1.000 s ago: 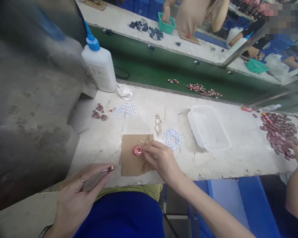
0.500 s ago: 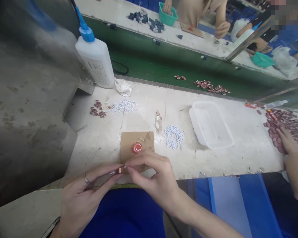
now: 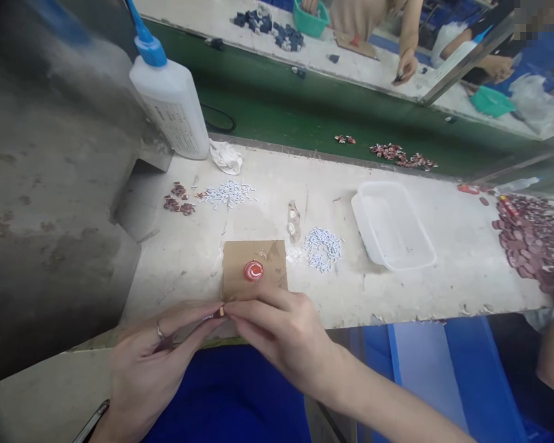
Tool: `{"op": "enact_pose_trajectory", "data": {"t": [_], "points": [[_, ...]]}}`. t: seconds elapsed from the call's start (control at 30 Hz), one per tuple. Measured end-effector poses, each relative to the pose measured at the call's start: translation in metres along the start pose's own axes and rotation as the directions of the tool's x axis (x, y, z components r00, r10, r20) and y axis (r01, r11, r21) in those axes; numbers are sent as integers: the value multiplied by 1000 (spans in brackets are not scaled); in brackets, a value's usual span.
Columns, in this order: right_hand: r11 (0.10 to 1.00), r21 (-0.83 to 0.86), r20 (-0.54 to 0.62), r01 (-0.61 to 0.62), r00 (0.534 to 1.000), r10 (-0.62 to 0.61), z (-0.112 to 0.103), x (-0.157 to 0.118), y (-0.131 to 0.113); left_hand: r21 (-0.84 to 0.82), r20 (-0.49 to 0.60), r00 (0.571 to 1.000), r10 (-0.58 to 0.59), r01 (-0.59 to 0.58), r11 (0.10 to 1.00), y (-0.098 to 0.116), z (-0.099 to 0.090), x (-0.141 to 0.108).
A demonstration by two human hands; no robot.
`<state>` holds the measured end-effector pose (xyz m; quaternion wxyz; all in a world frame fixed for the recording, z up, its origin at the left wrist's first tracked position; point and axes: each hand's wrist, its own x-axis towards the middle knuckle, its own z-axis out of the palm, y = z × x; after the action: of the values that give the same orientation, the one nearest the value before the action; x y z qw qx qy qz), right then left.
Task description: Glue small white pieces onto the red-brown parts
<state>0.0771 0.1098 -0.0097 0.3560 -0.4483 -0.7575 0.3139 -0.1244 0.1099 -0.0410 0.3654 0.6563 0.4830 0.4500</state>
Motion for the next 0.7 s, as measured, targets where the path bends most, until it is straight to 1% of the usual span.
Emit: {"op": "enact_pose_trajectory", "data": {"t": [0.07, 0.17, 0.23, 0.27, 0.3, 0.33, 0.4, 0.43, 0.5, 0.57, 0.6, 0.67, 0.7], "points": [[991, -120, 4, 50, 999, -50, -3, -1, -3, -6, -30, 999, -14, 14, 1000, 3, 1, 1], [945, -288, 30, 157, 987, -155, -7, -1, -9, -62, -40, 997, -64, 61, 996, 7, 5, 2], [924, -331, 51, 194, 981, -187, -10, -1, -12, -98, -32, 996, -88, 85, 992, 9, 6, 3], [932, -316, 49, 178, 984, -172, -11, -1, -13, -110, -32, 994, -103, 99, 989, 9, 7, 3], [951, -277, 30, 137, 990, -134, -11, -1, -13, -119, -30, 992, -122, 118, 986, 9, 7, 3], [974, -213, -2, 80, 997, -82, -11, -1, -13, -129, -27, 989, -146, 142, 981, 9, 7, 2], [998, -30, -51, -57, 997, 55, -11, 1, -11, -158, -18, 980, -197, 191, 969, 8, 6, 2], [991, 63, -57, -121, 991, 125, -10, 2, -10, -179, -6, 976, -218, 214, 960, 7, 5, 2], [954, 199, -14, -223, 973, 231, -6, 6, -8, -224, 19, 974, -228, 226, 948, 5, 5, 2], [921, 262, 63, -288, 957, 282, -2, 11, -7, -230, 28, 977, -210, 211, 950, 2, 5, 1], [912, 275, 94, -303, 953, 288, 0, 14, -6, -207, 27, 981, -192, 193, 959, 0, 4, 0], [911, 283, 142, -299, 953, 269, -1, 23, -1, -102, 16, 988, -156, 157, 982, -3, 0, -6], [919, 272, 145, -285, 956, 253, -3, 29, 4, -29, 0, 990, -141, 141, 990, -4, -3, -11]]}}
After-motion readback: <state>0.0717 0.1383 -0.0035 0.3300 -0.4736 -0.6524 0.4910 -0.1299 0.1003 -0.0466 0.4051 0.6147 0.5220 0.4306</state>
